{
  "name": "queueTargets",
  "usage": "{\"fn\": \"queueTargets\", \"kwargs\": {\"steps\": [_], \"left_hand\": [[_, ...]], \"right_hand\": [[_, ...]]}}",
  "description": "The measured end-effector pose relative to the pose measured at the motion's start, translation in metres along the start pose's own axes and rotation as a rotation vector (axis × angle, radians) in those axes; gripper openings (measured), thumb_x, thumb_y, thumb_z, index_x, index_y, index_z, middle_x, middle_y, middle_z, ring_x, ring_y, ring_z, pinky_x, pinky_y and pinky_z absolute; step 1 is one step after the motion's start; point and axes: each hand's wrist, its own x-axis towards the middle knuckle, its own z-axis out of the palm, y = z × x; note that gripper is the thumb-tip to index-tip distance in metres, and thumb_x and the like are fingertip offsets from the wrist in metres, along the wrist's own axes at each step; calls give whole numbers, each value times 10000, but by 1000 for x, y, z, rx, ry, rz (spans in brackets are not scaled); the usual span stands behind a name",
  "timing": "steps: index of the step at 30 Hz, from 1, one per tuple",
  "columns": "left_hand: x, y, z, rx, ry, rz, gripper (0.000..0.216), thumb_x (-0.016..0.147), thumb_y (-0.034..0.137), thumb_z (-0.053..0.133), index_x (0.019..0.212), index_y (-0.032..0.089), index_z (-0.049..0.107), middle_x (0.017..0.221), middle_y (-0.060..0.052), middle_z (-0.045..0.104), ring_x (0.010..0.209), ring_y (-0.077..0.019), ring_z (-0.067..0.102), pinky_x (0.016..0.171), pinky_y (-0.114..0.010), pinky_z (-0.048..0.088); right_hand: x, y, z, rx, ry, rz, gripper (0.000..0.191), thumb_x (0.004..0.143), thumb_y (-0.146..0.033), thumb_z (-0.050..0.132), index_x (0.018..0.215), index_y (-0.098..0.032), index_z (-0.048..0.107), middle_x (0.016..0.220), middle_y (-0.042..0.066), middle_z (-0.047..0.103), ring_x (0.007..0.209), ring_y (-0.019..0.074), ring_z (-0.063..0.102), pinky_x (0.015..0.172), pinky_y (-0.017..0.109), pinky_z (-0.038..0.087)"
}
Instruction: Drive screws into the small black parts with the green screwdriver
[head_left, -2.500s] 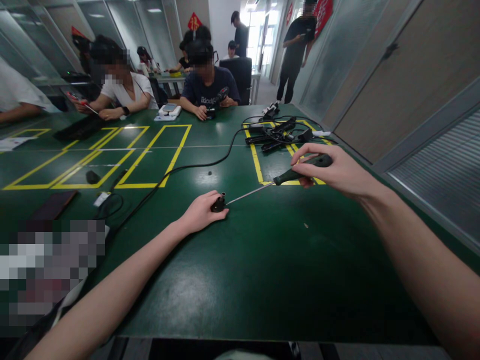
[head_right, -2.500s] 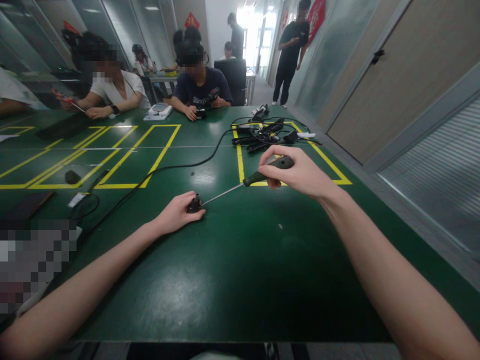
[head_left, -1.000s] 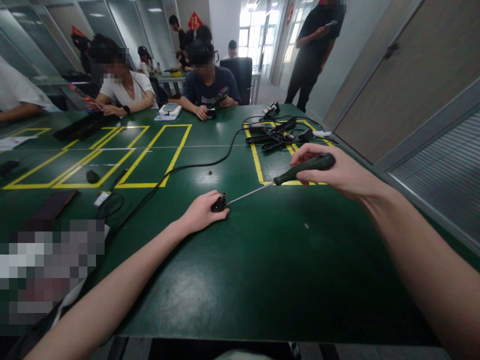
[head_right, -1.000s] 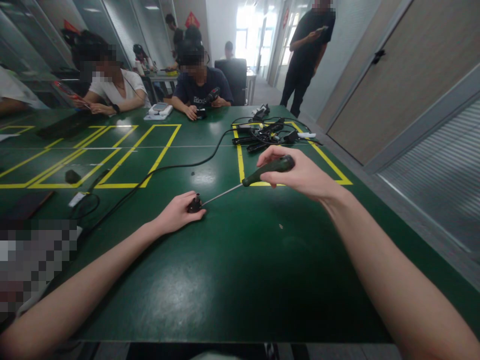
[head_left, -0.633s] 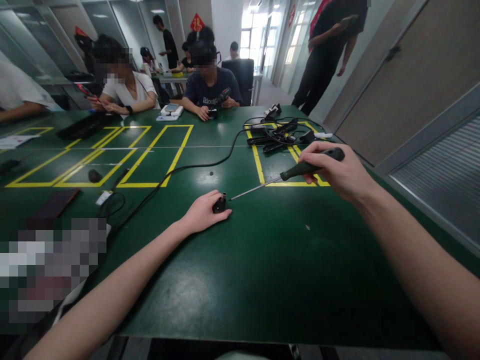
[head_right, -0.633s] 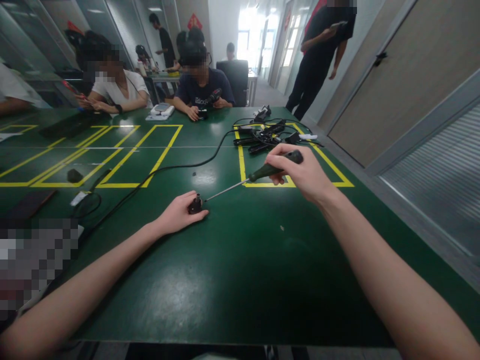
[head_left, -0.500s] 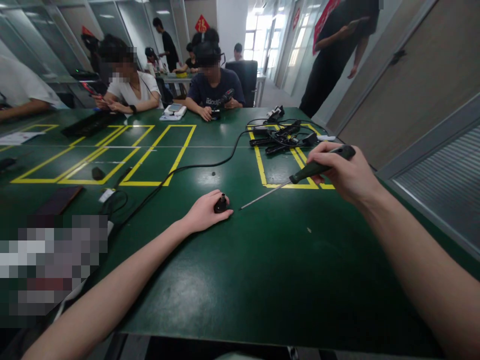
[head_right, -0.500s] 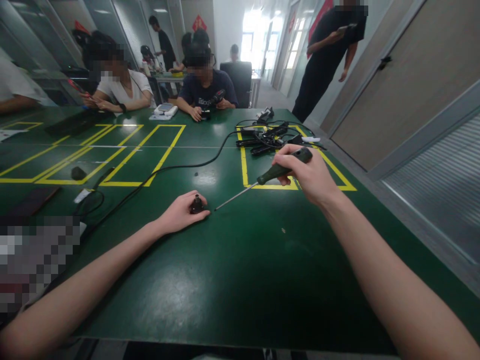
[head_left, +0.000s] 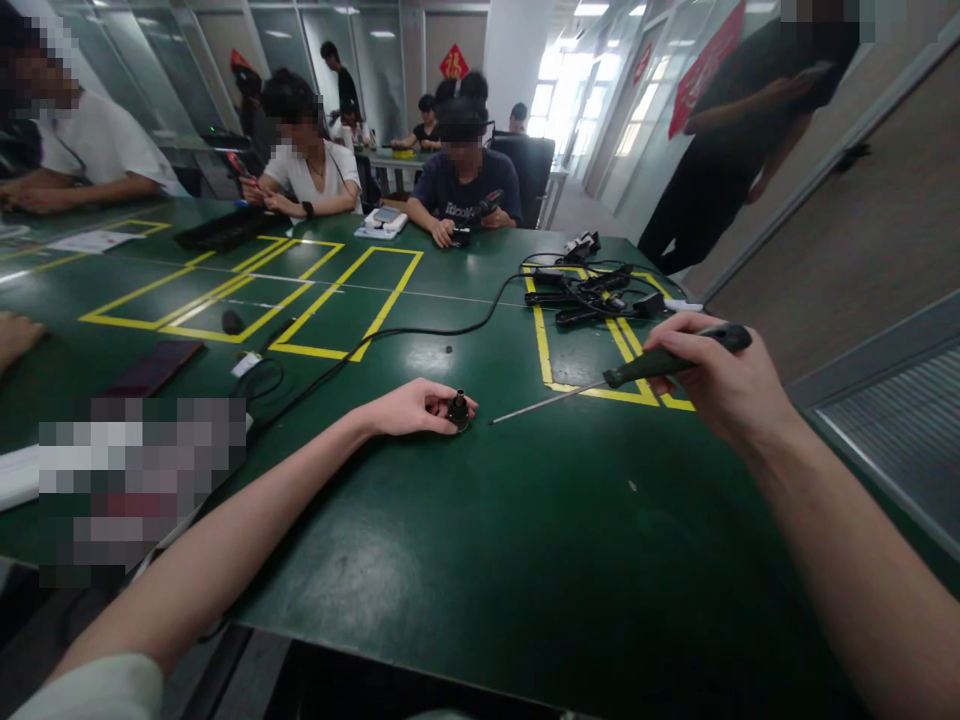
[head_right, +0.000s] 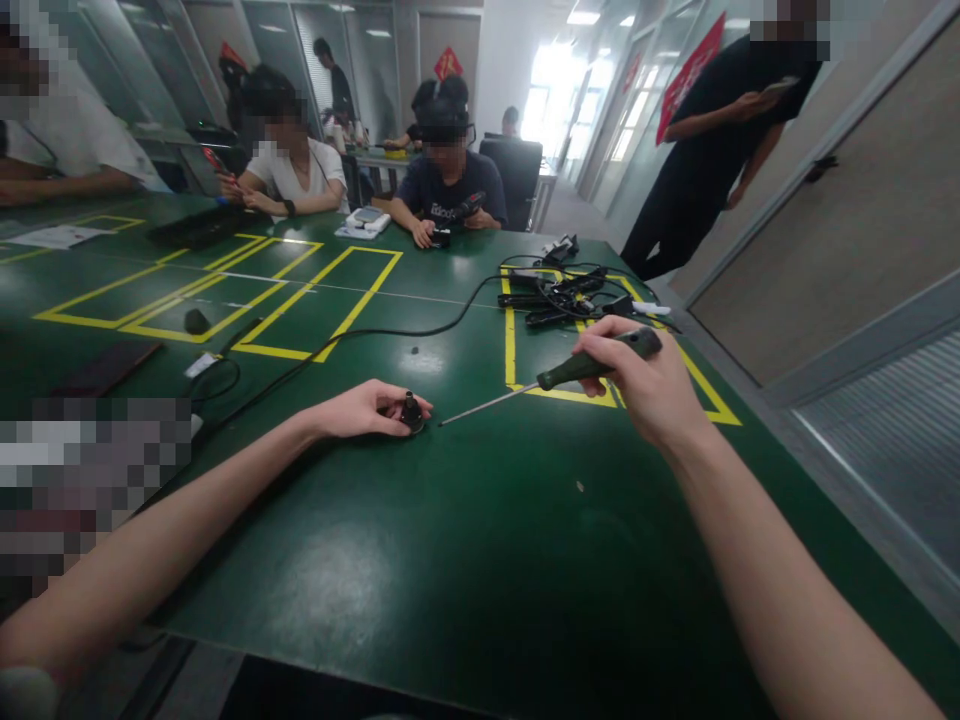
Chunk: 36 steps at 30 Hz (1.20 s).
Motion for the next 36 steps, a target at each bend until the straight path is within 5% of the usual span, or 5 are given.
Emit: {"fn": "queueTargets", "kwargs": {"steps": [7, 12, 20, 27, 36], "left_hand": [[9, -10, 26, 162, 271, 84, 408, 775, 499, 867, 952, 175, 696, 852, -6, 633, 733, -154, 531, 644, -259, 417], [8, -5, 23, 21, 191, 47, 529, 701, 444, 918, 1096, 174, 692, 788, 36, 594, 691, -133, 503, 632, -253, 385], [11, -4, 21, -103, 169, -5, 419, 698, 405, 893, 973, 163, 690, 742, 52, 571, 660, -109, 457, 628, -246, 375], [9, -7, 23, -19, 223, 36, 409, 750, 470, 873, 948, 155, 705, 763, 38, 568, 666, -117, 453, 618, -250, 362], [6, -4, 17, 147, 215, 120, 436, 867, 576, 781, 991, 158, 775, 865, 1, 585, 656, -116, 474, 604, -251, 378]], "right_hand": [[2, 3, 6, 30, 31, -36, 279, 680, -420, 814, 623, -193, 662, 505, -2, 556, 416, 125, 509, 427, 279, 380], [2, 8, 6, 19, 25, -46, 255, 707, -395, 806, 657, -176, 687, 512, -4, 583, 424, 123, 534, 437, 268, 411], [2, 14, 2, 17, -16, -40, 257, 771, -413, 819, 708, -186, 714, 565, 7, 627, 473, 136, 564, 471, 279, 458], [3, 18, 5, 13, -30, -34, 325, 768, -495, 866, 716, -212, 717, 594, 1, 637, 487, 132, 584, 482, 279, 499], [4, 11, 5, -37, 38, 7, 371, 597, -436, 973, 735, -207, 717, 589, -4, 695, 502, 181, 703, 542, 309, 640]]}}
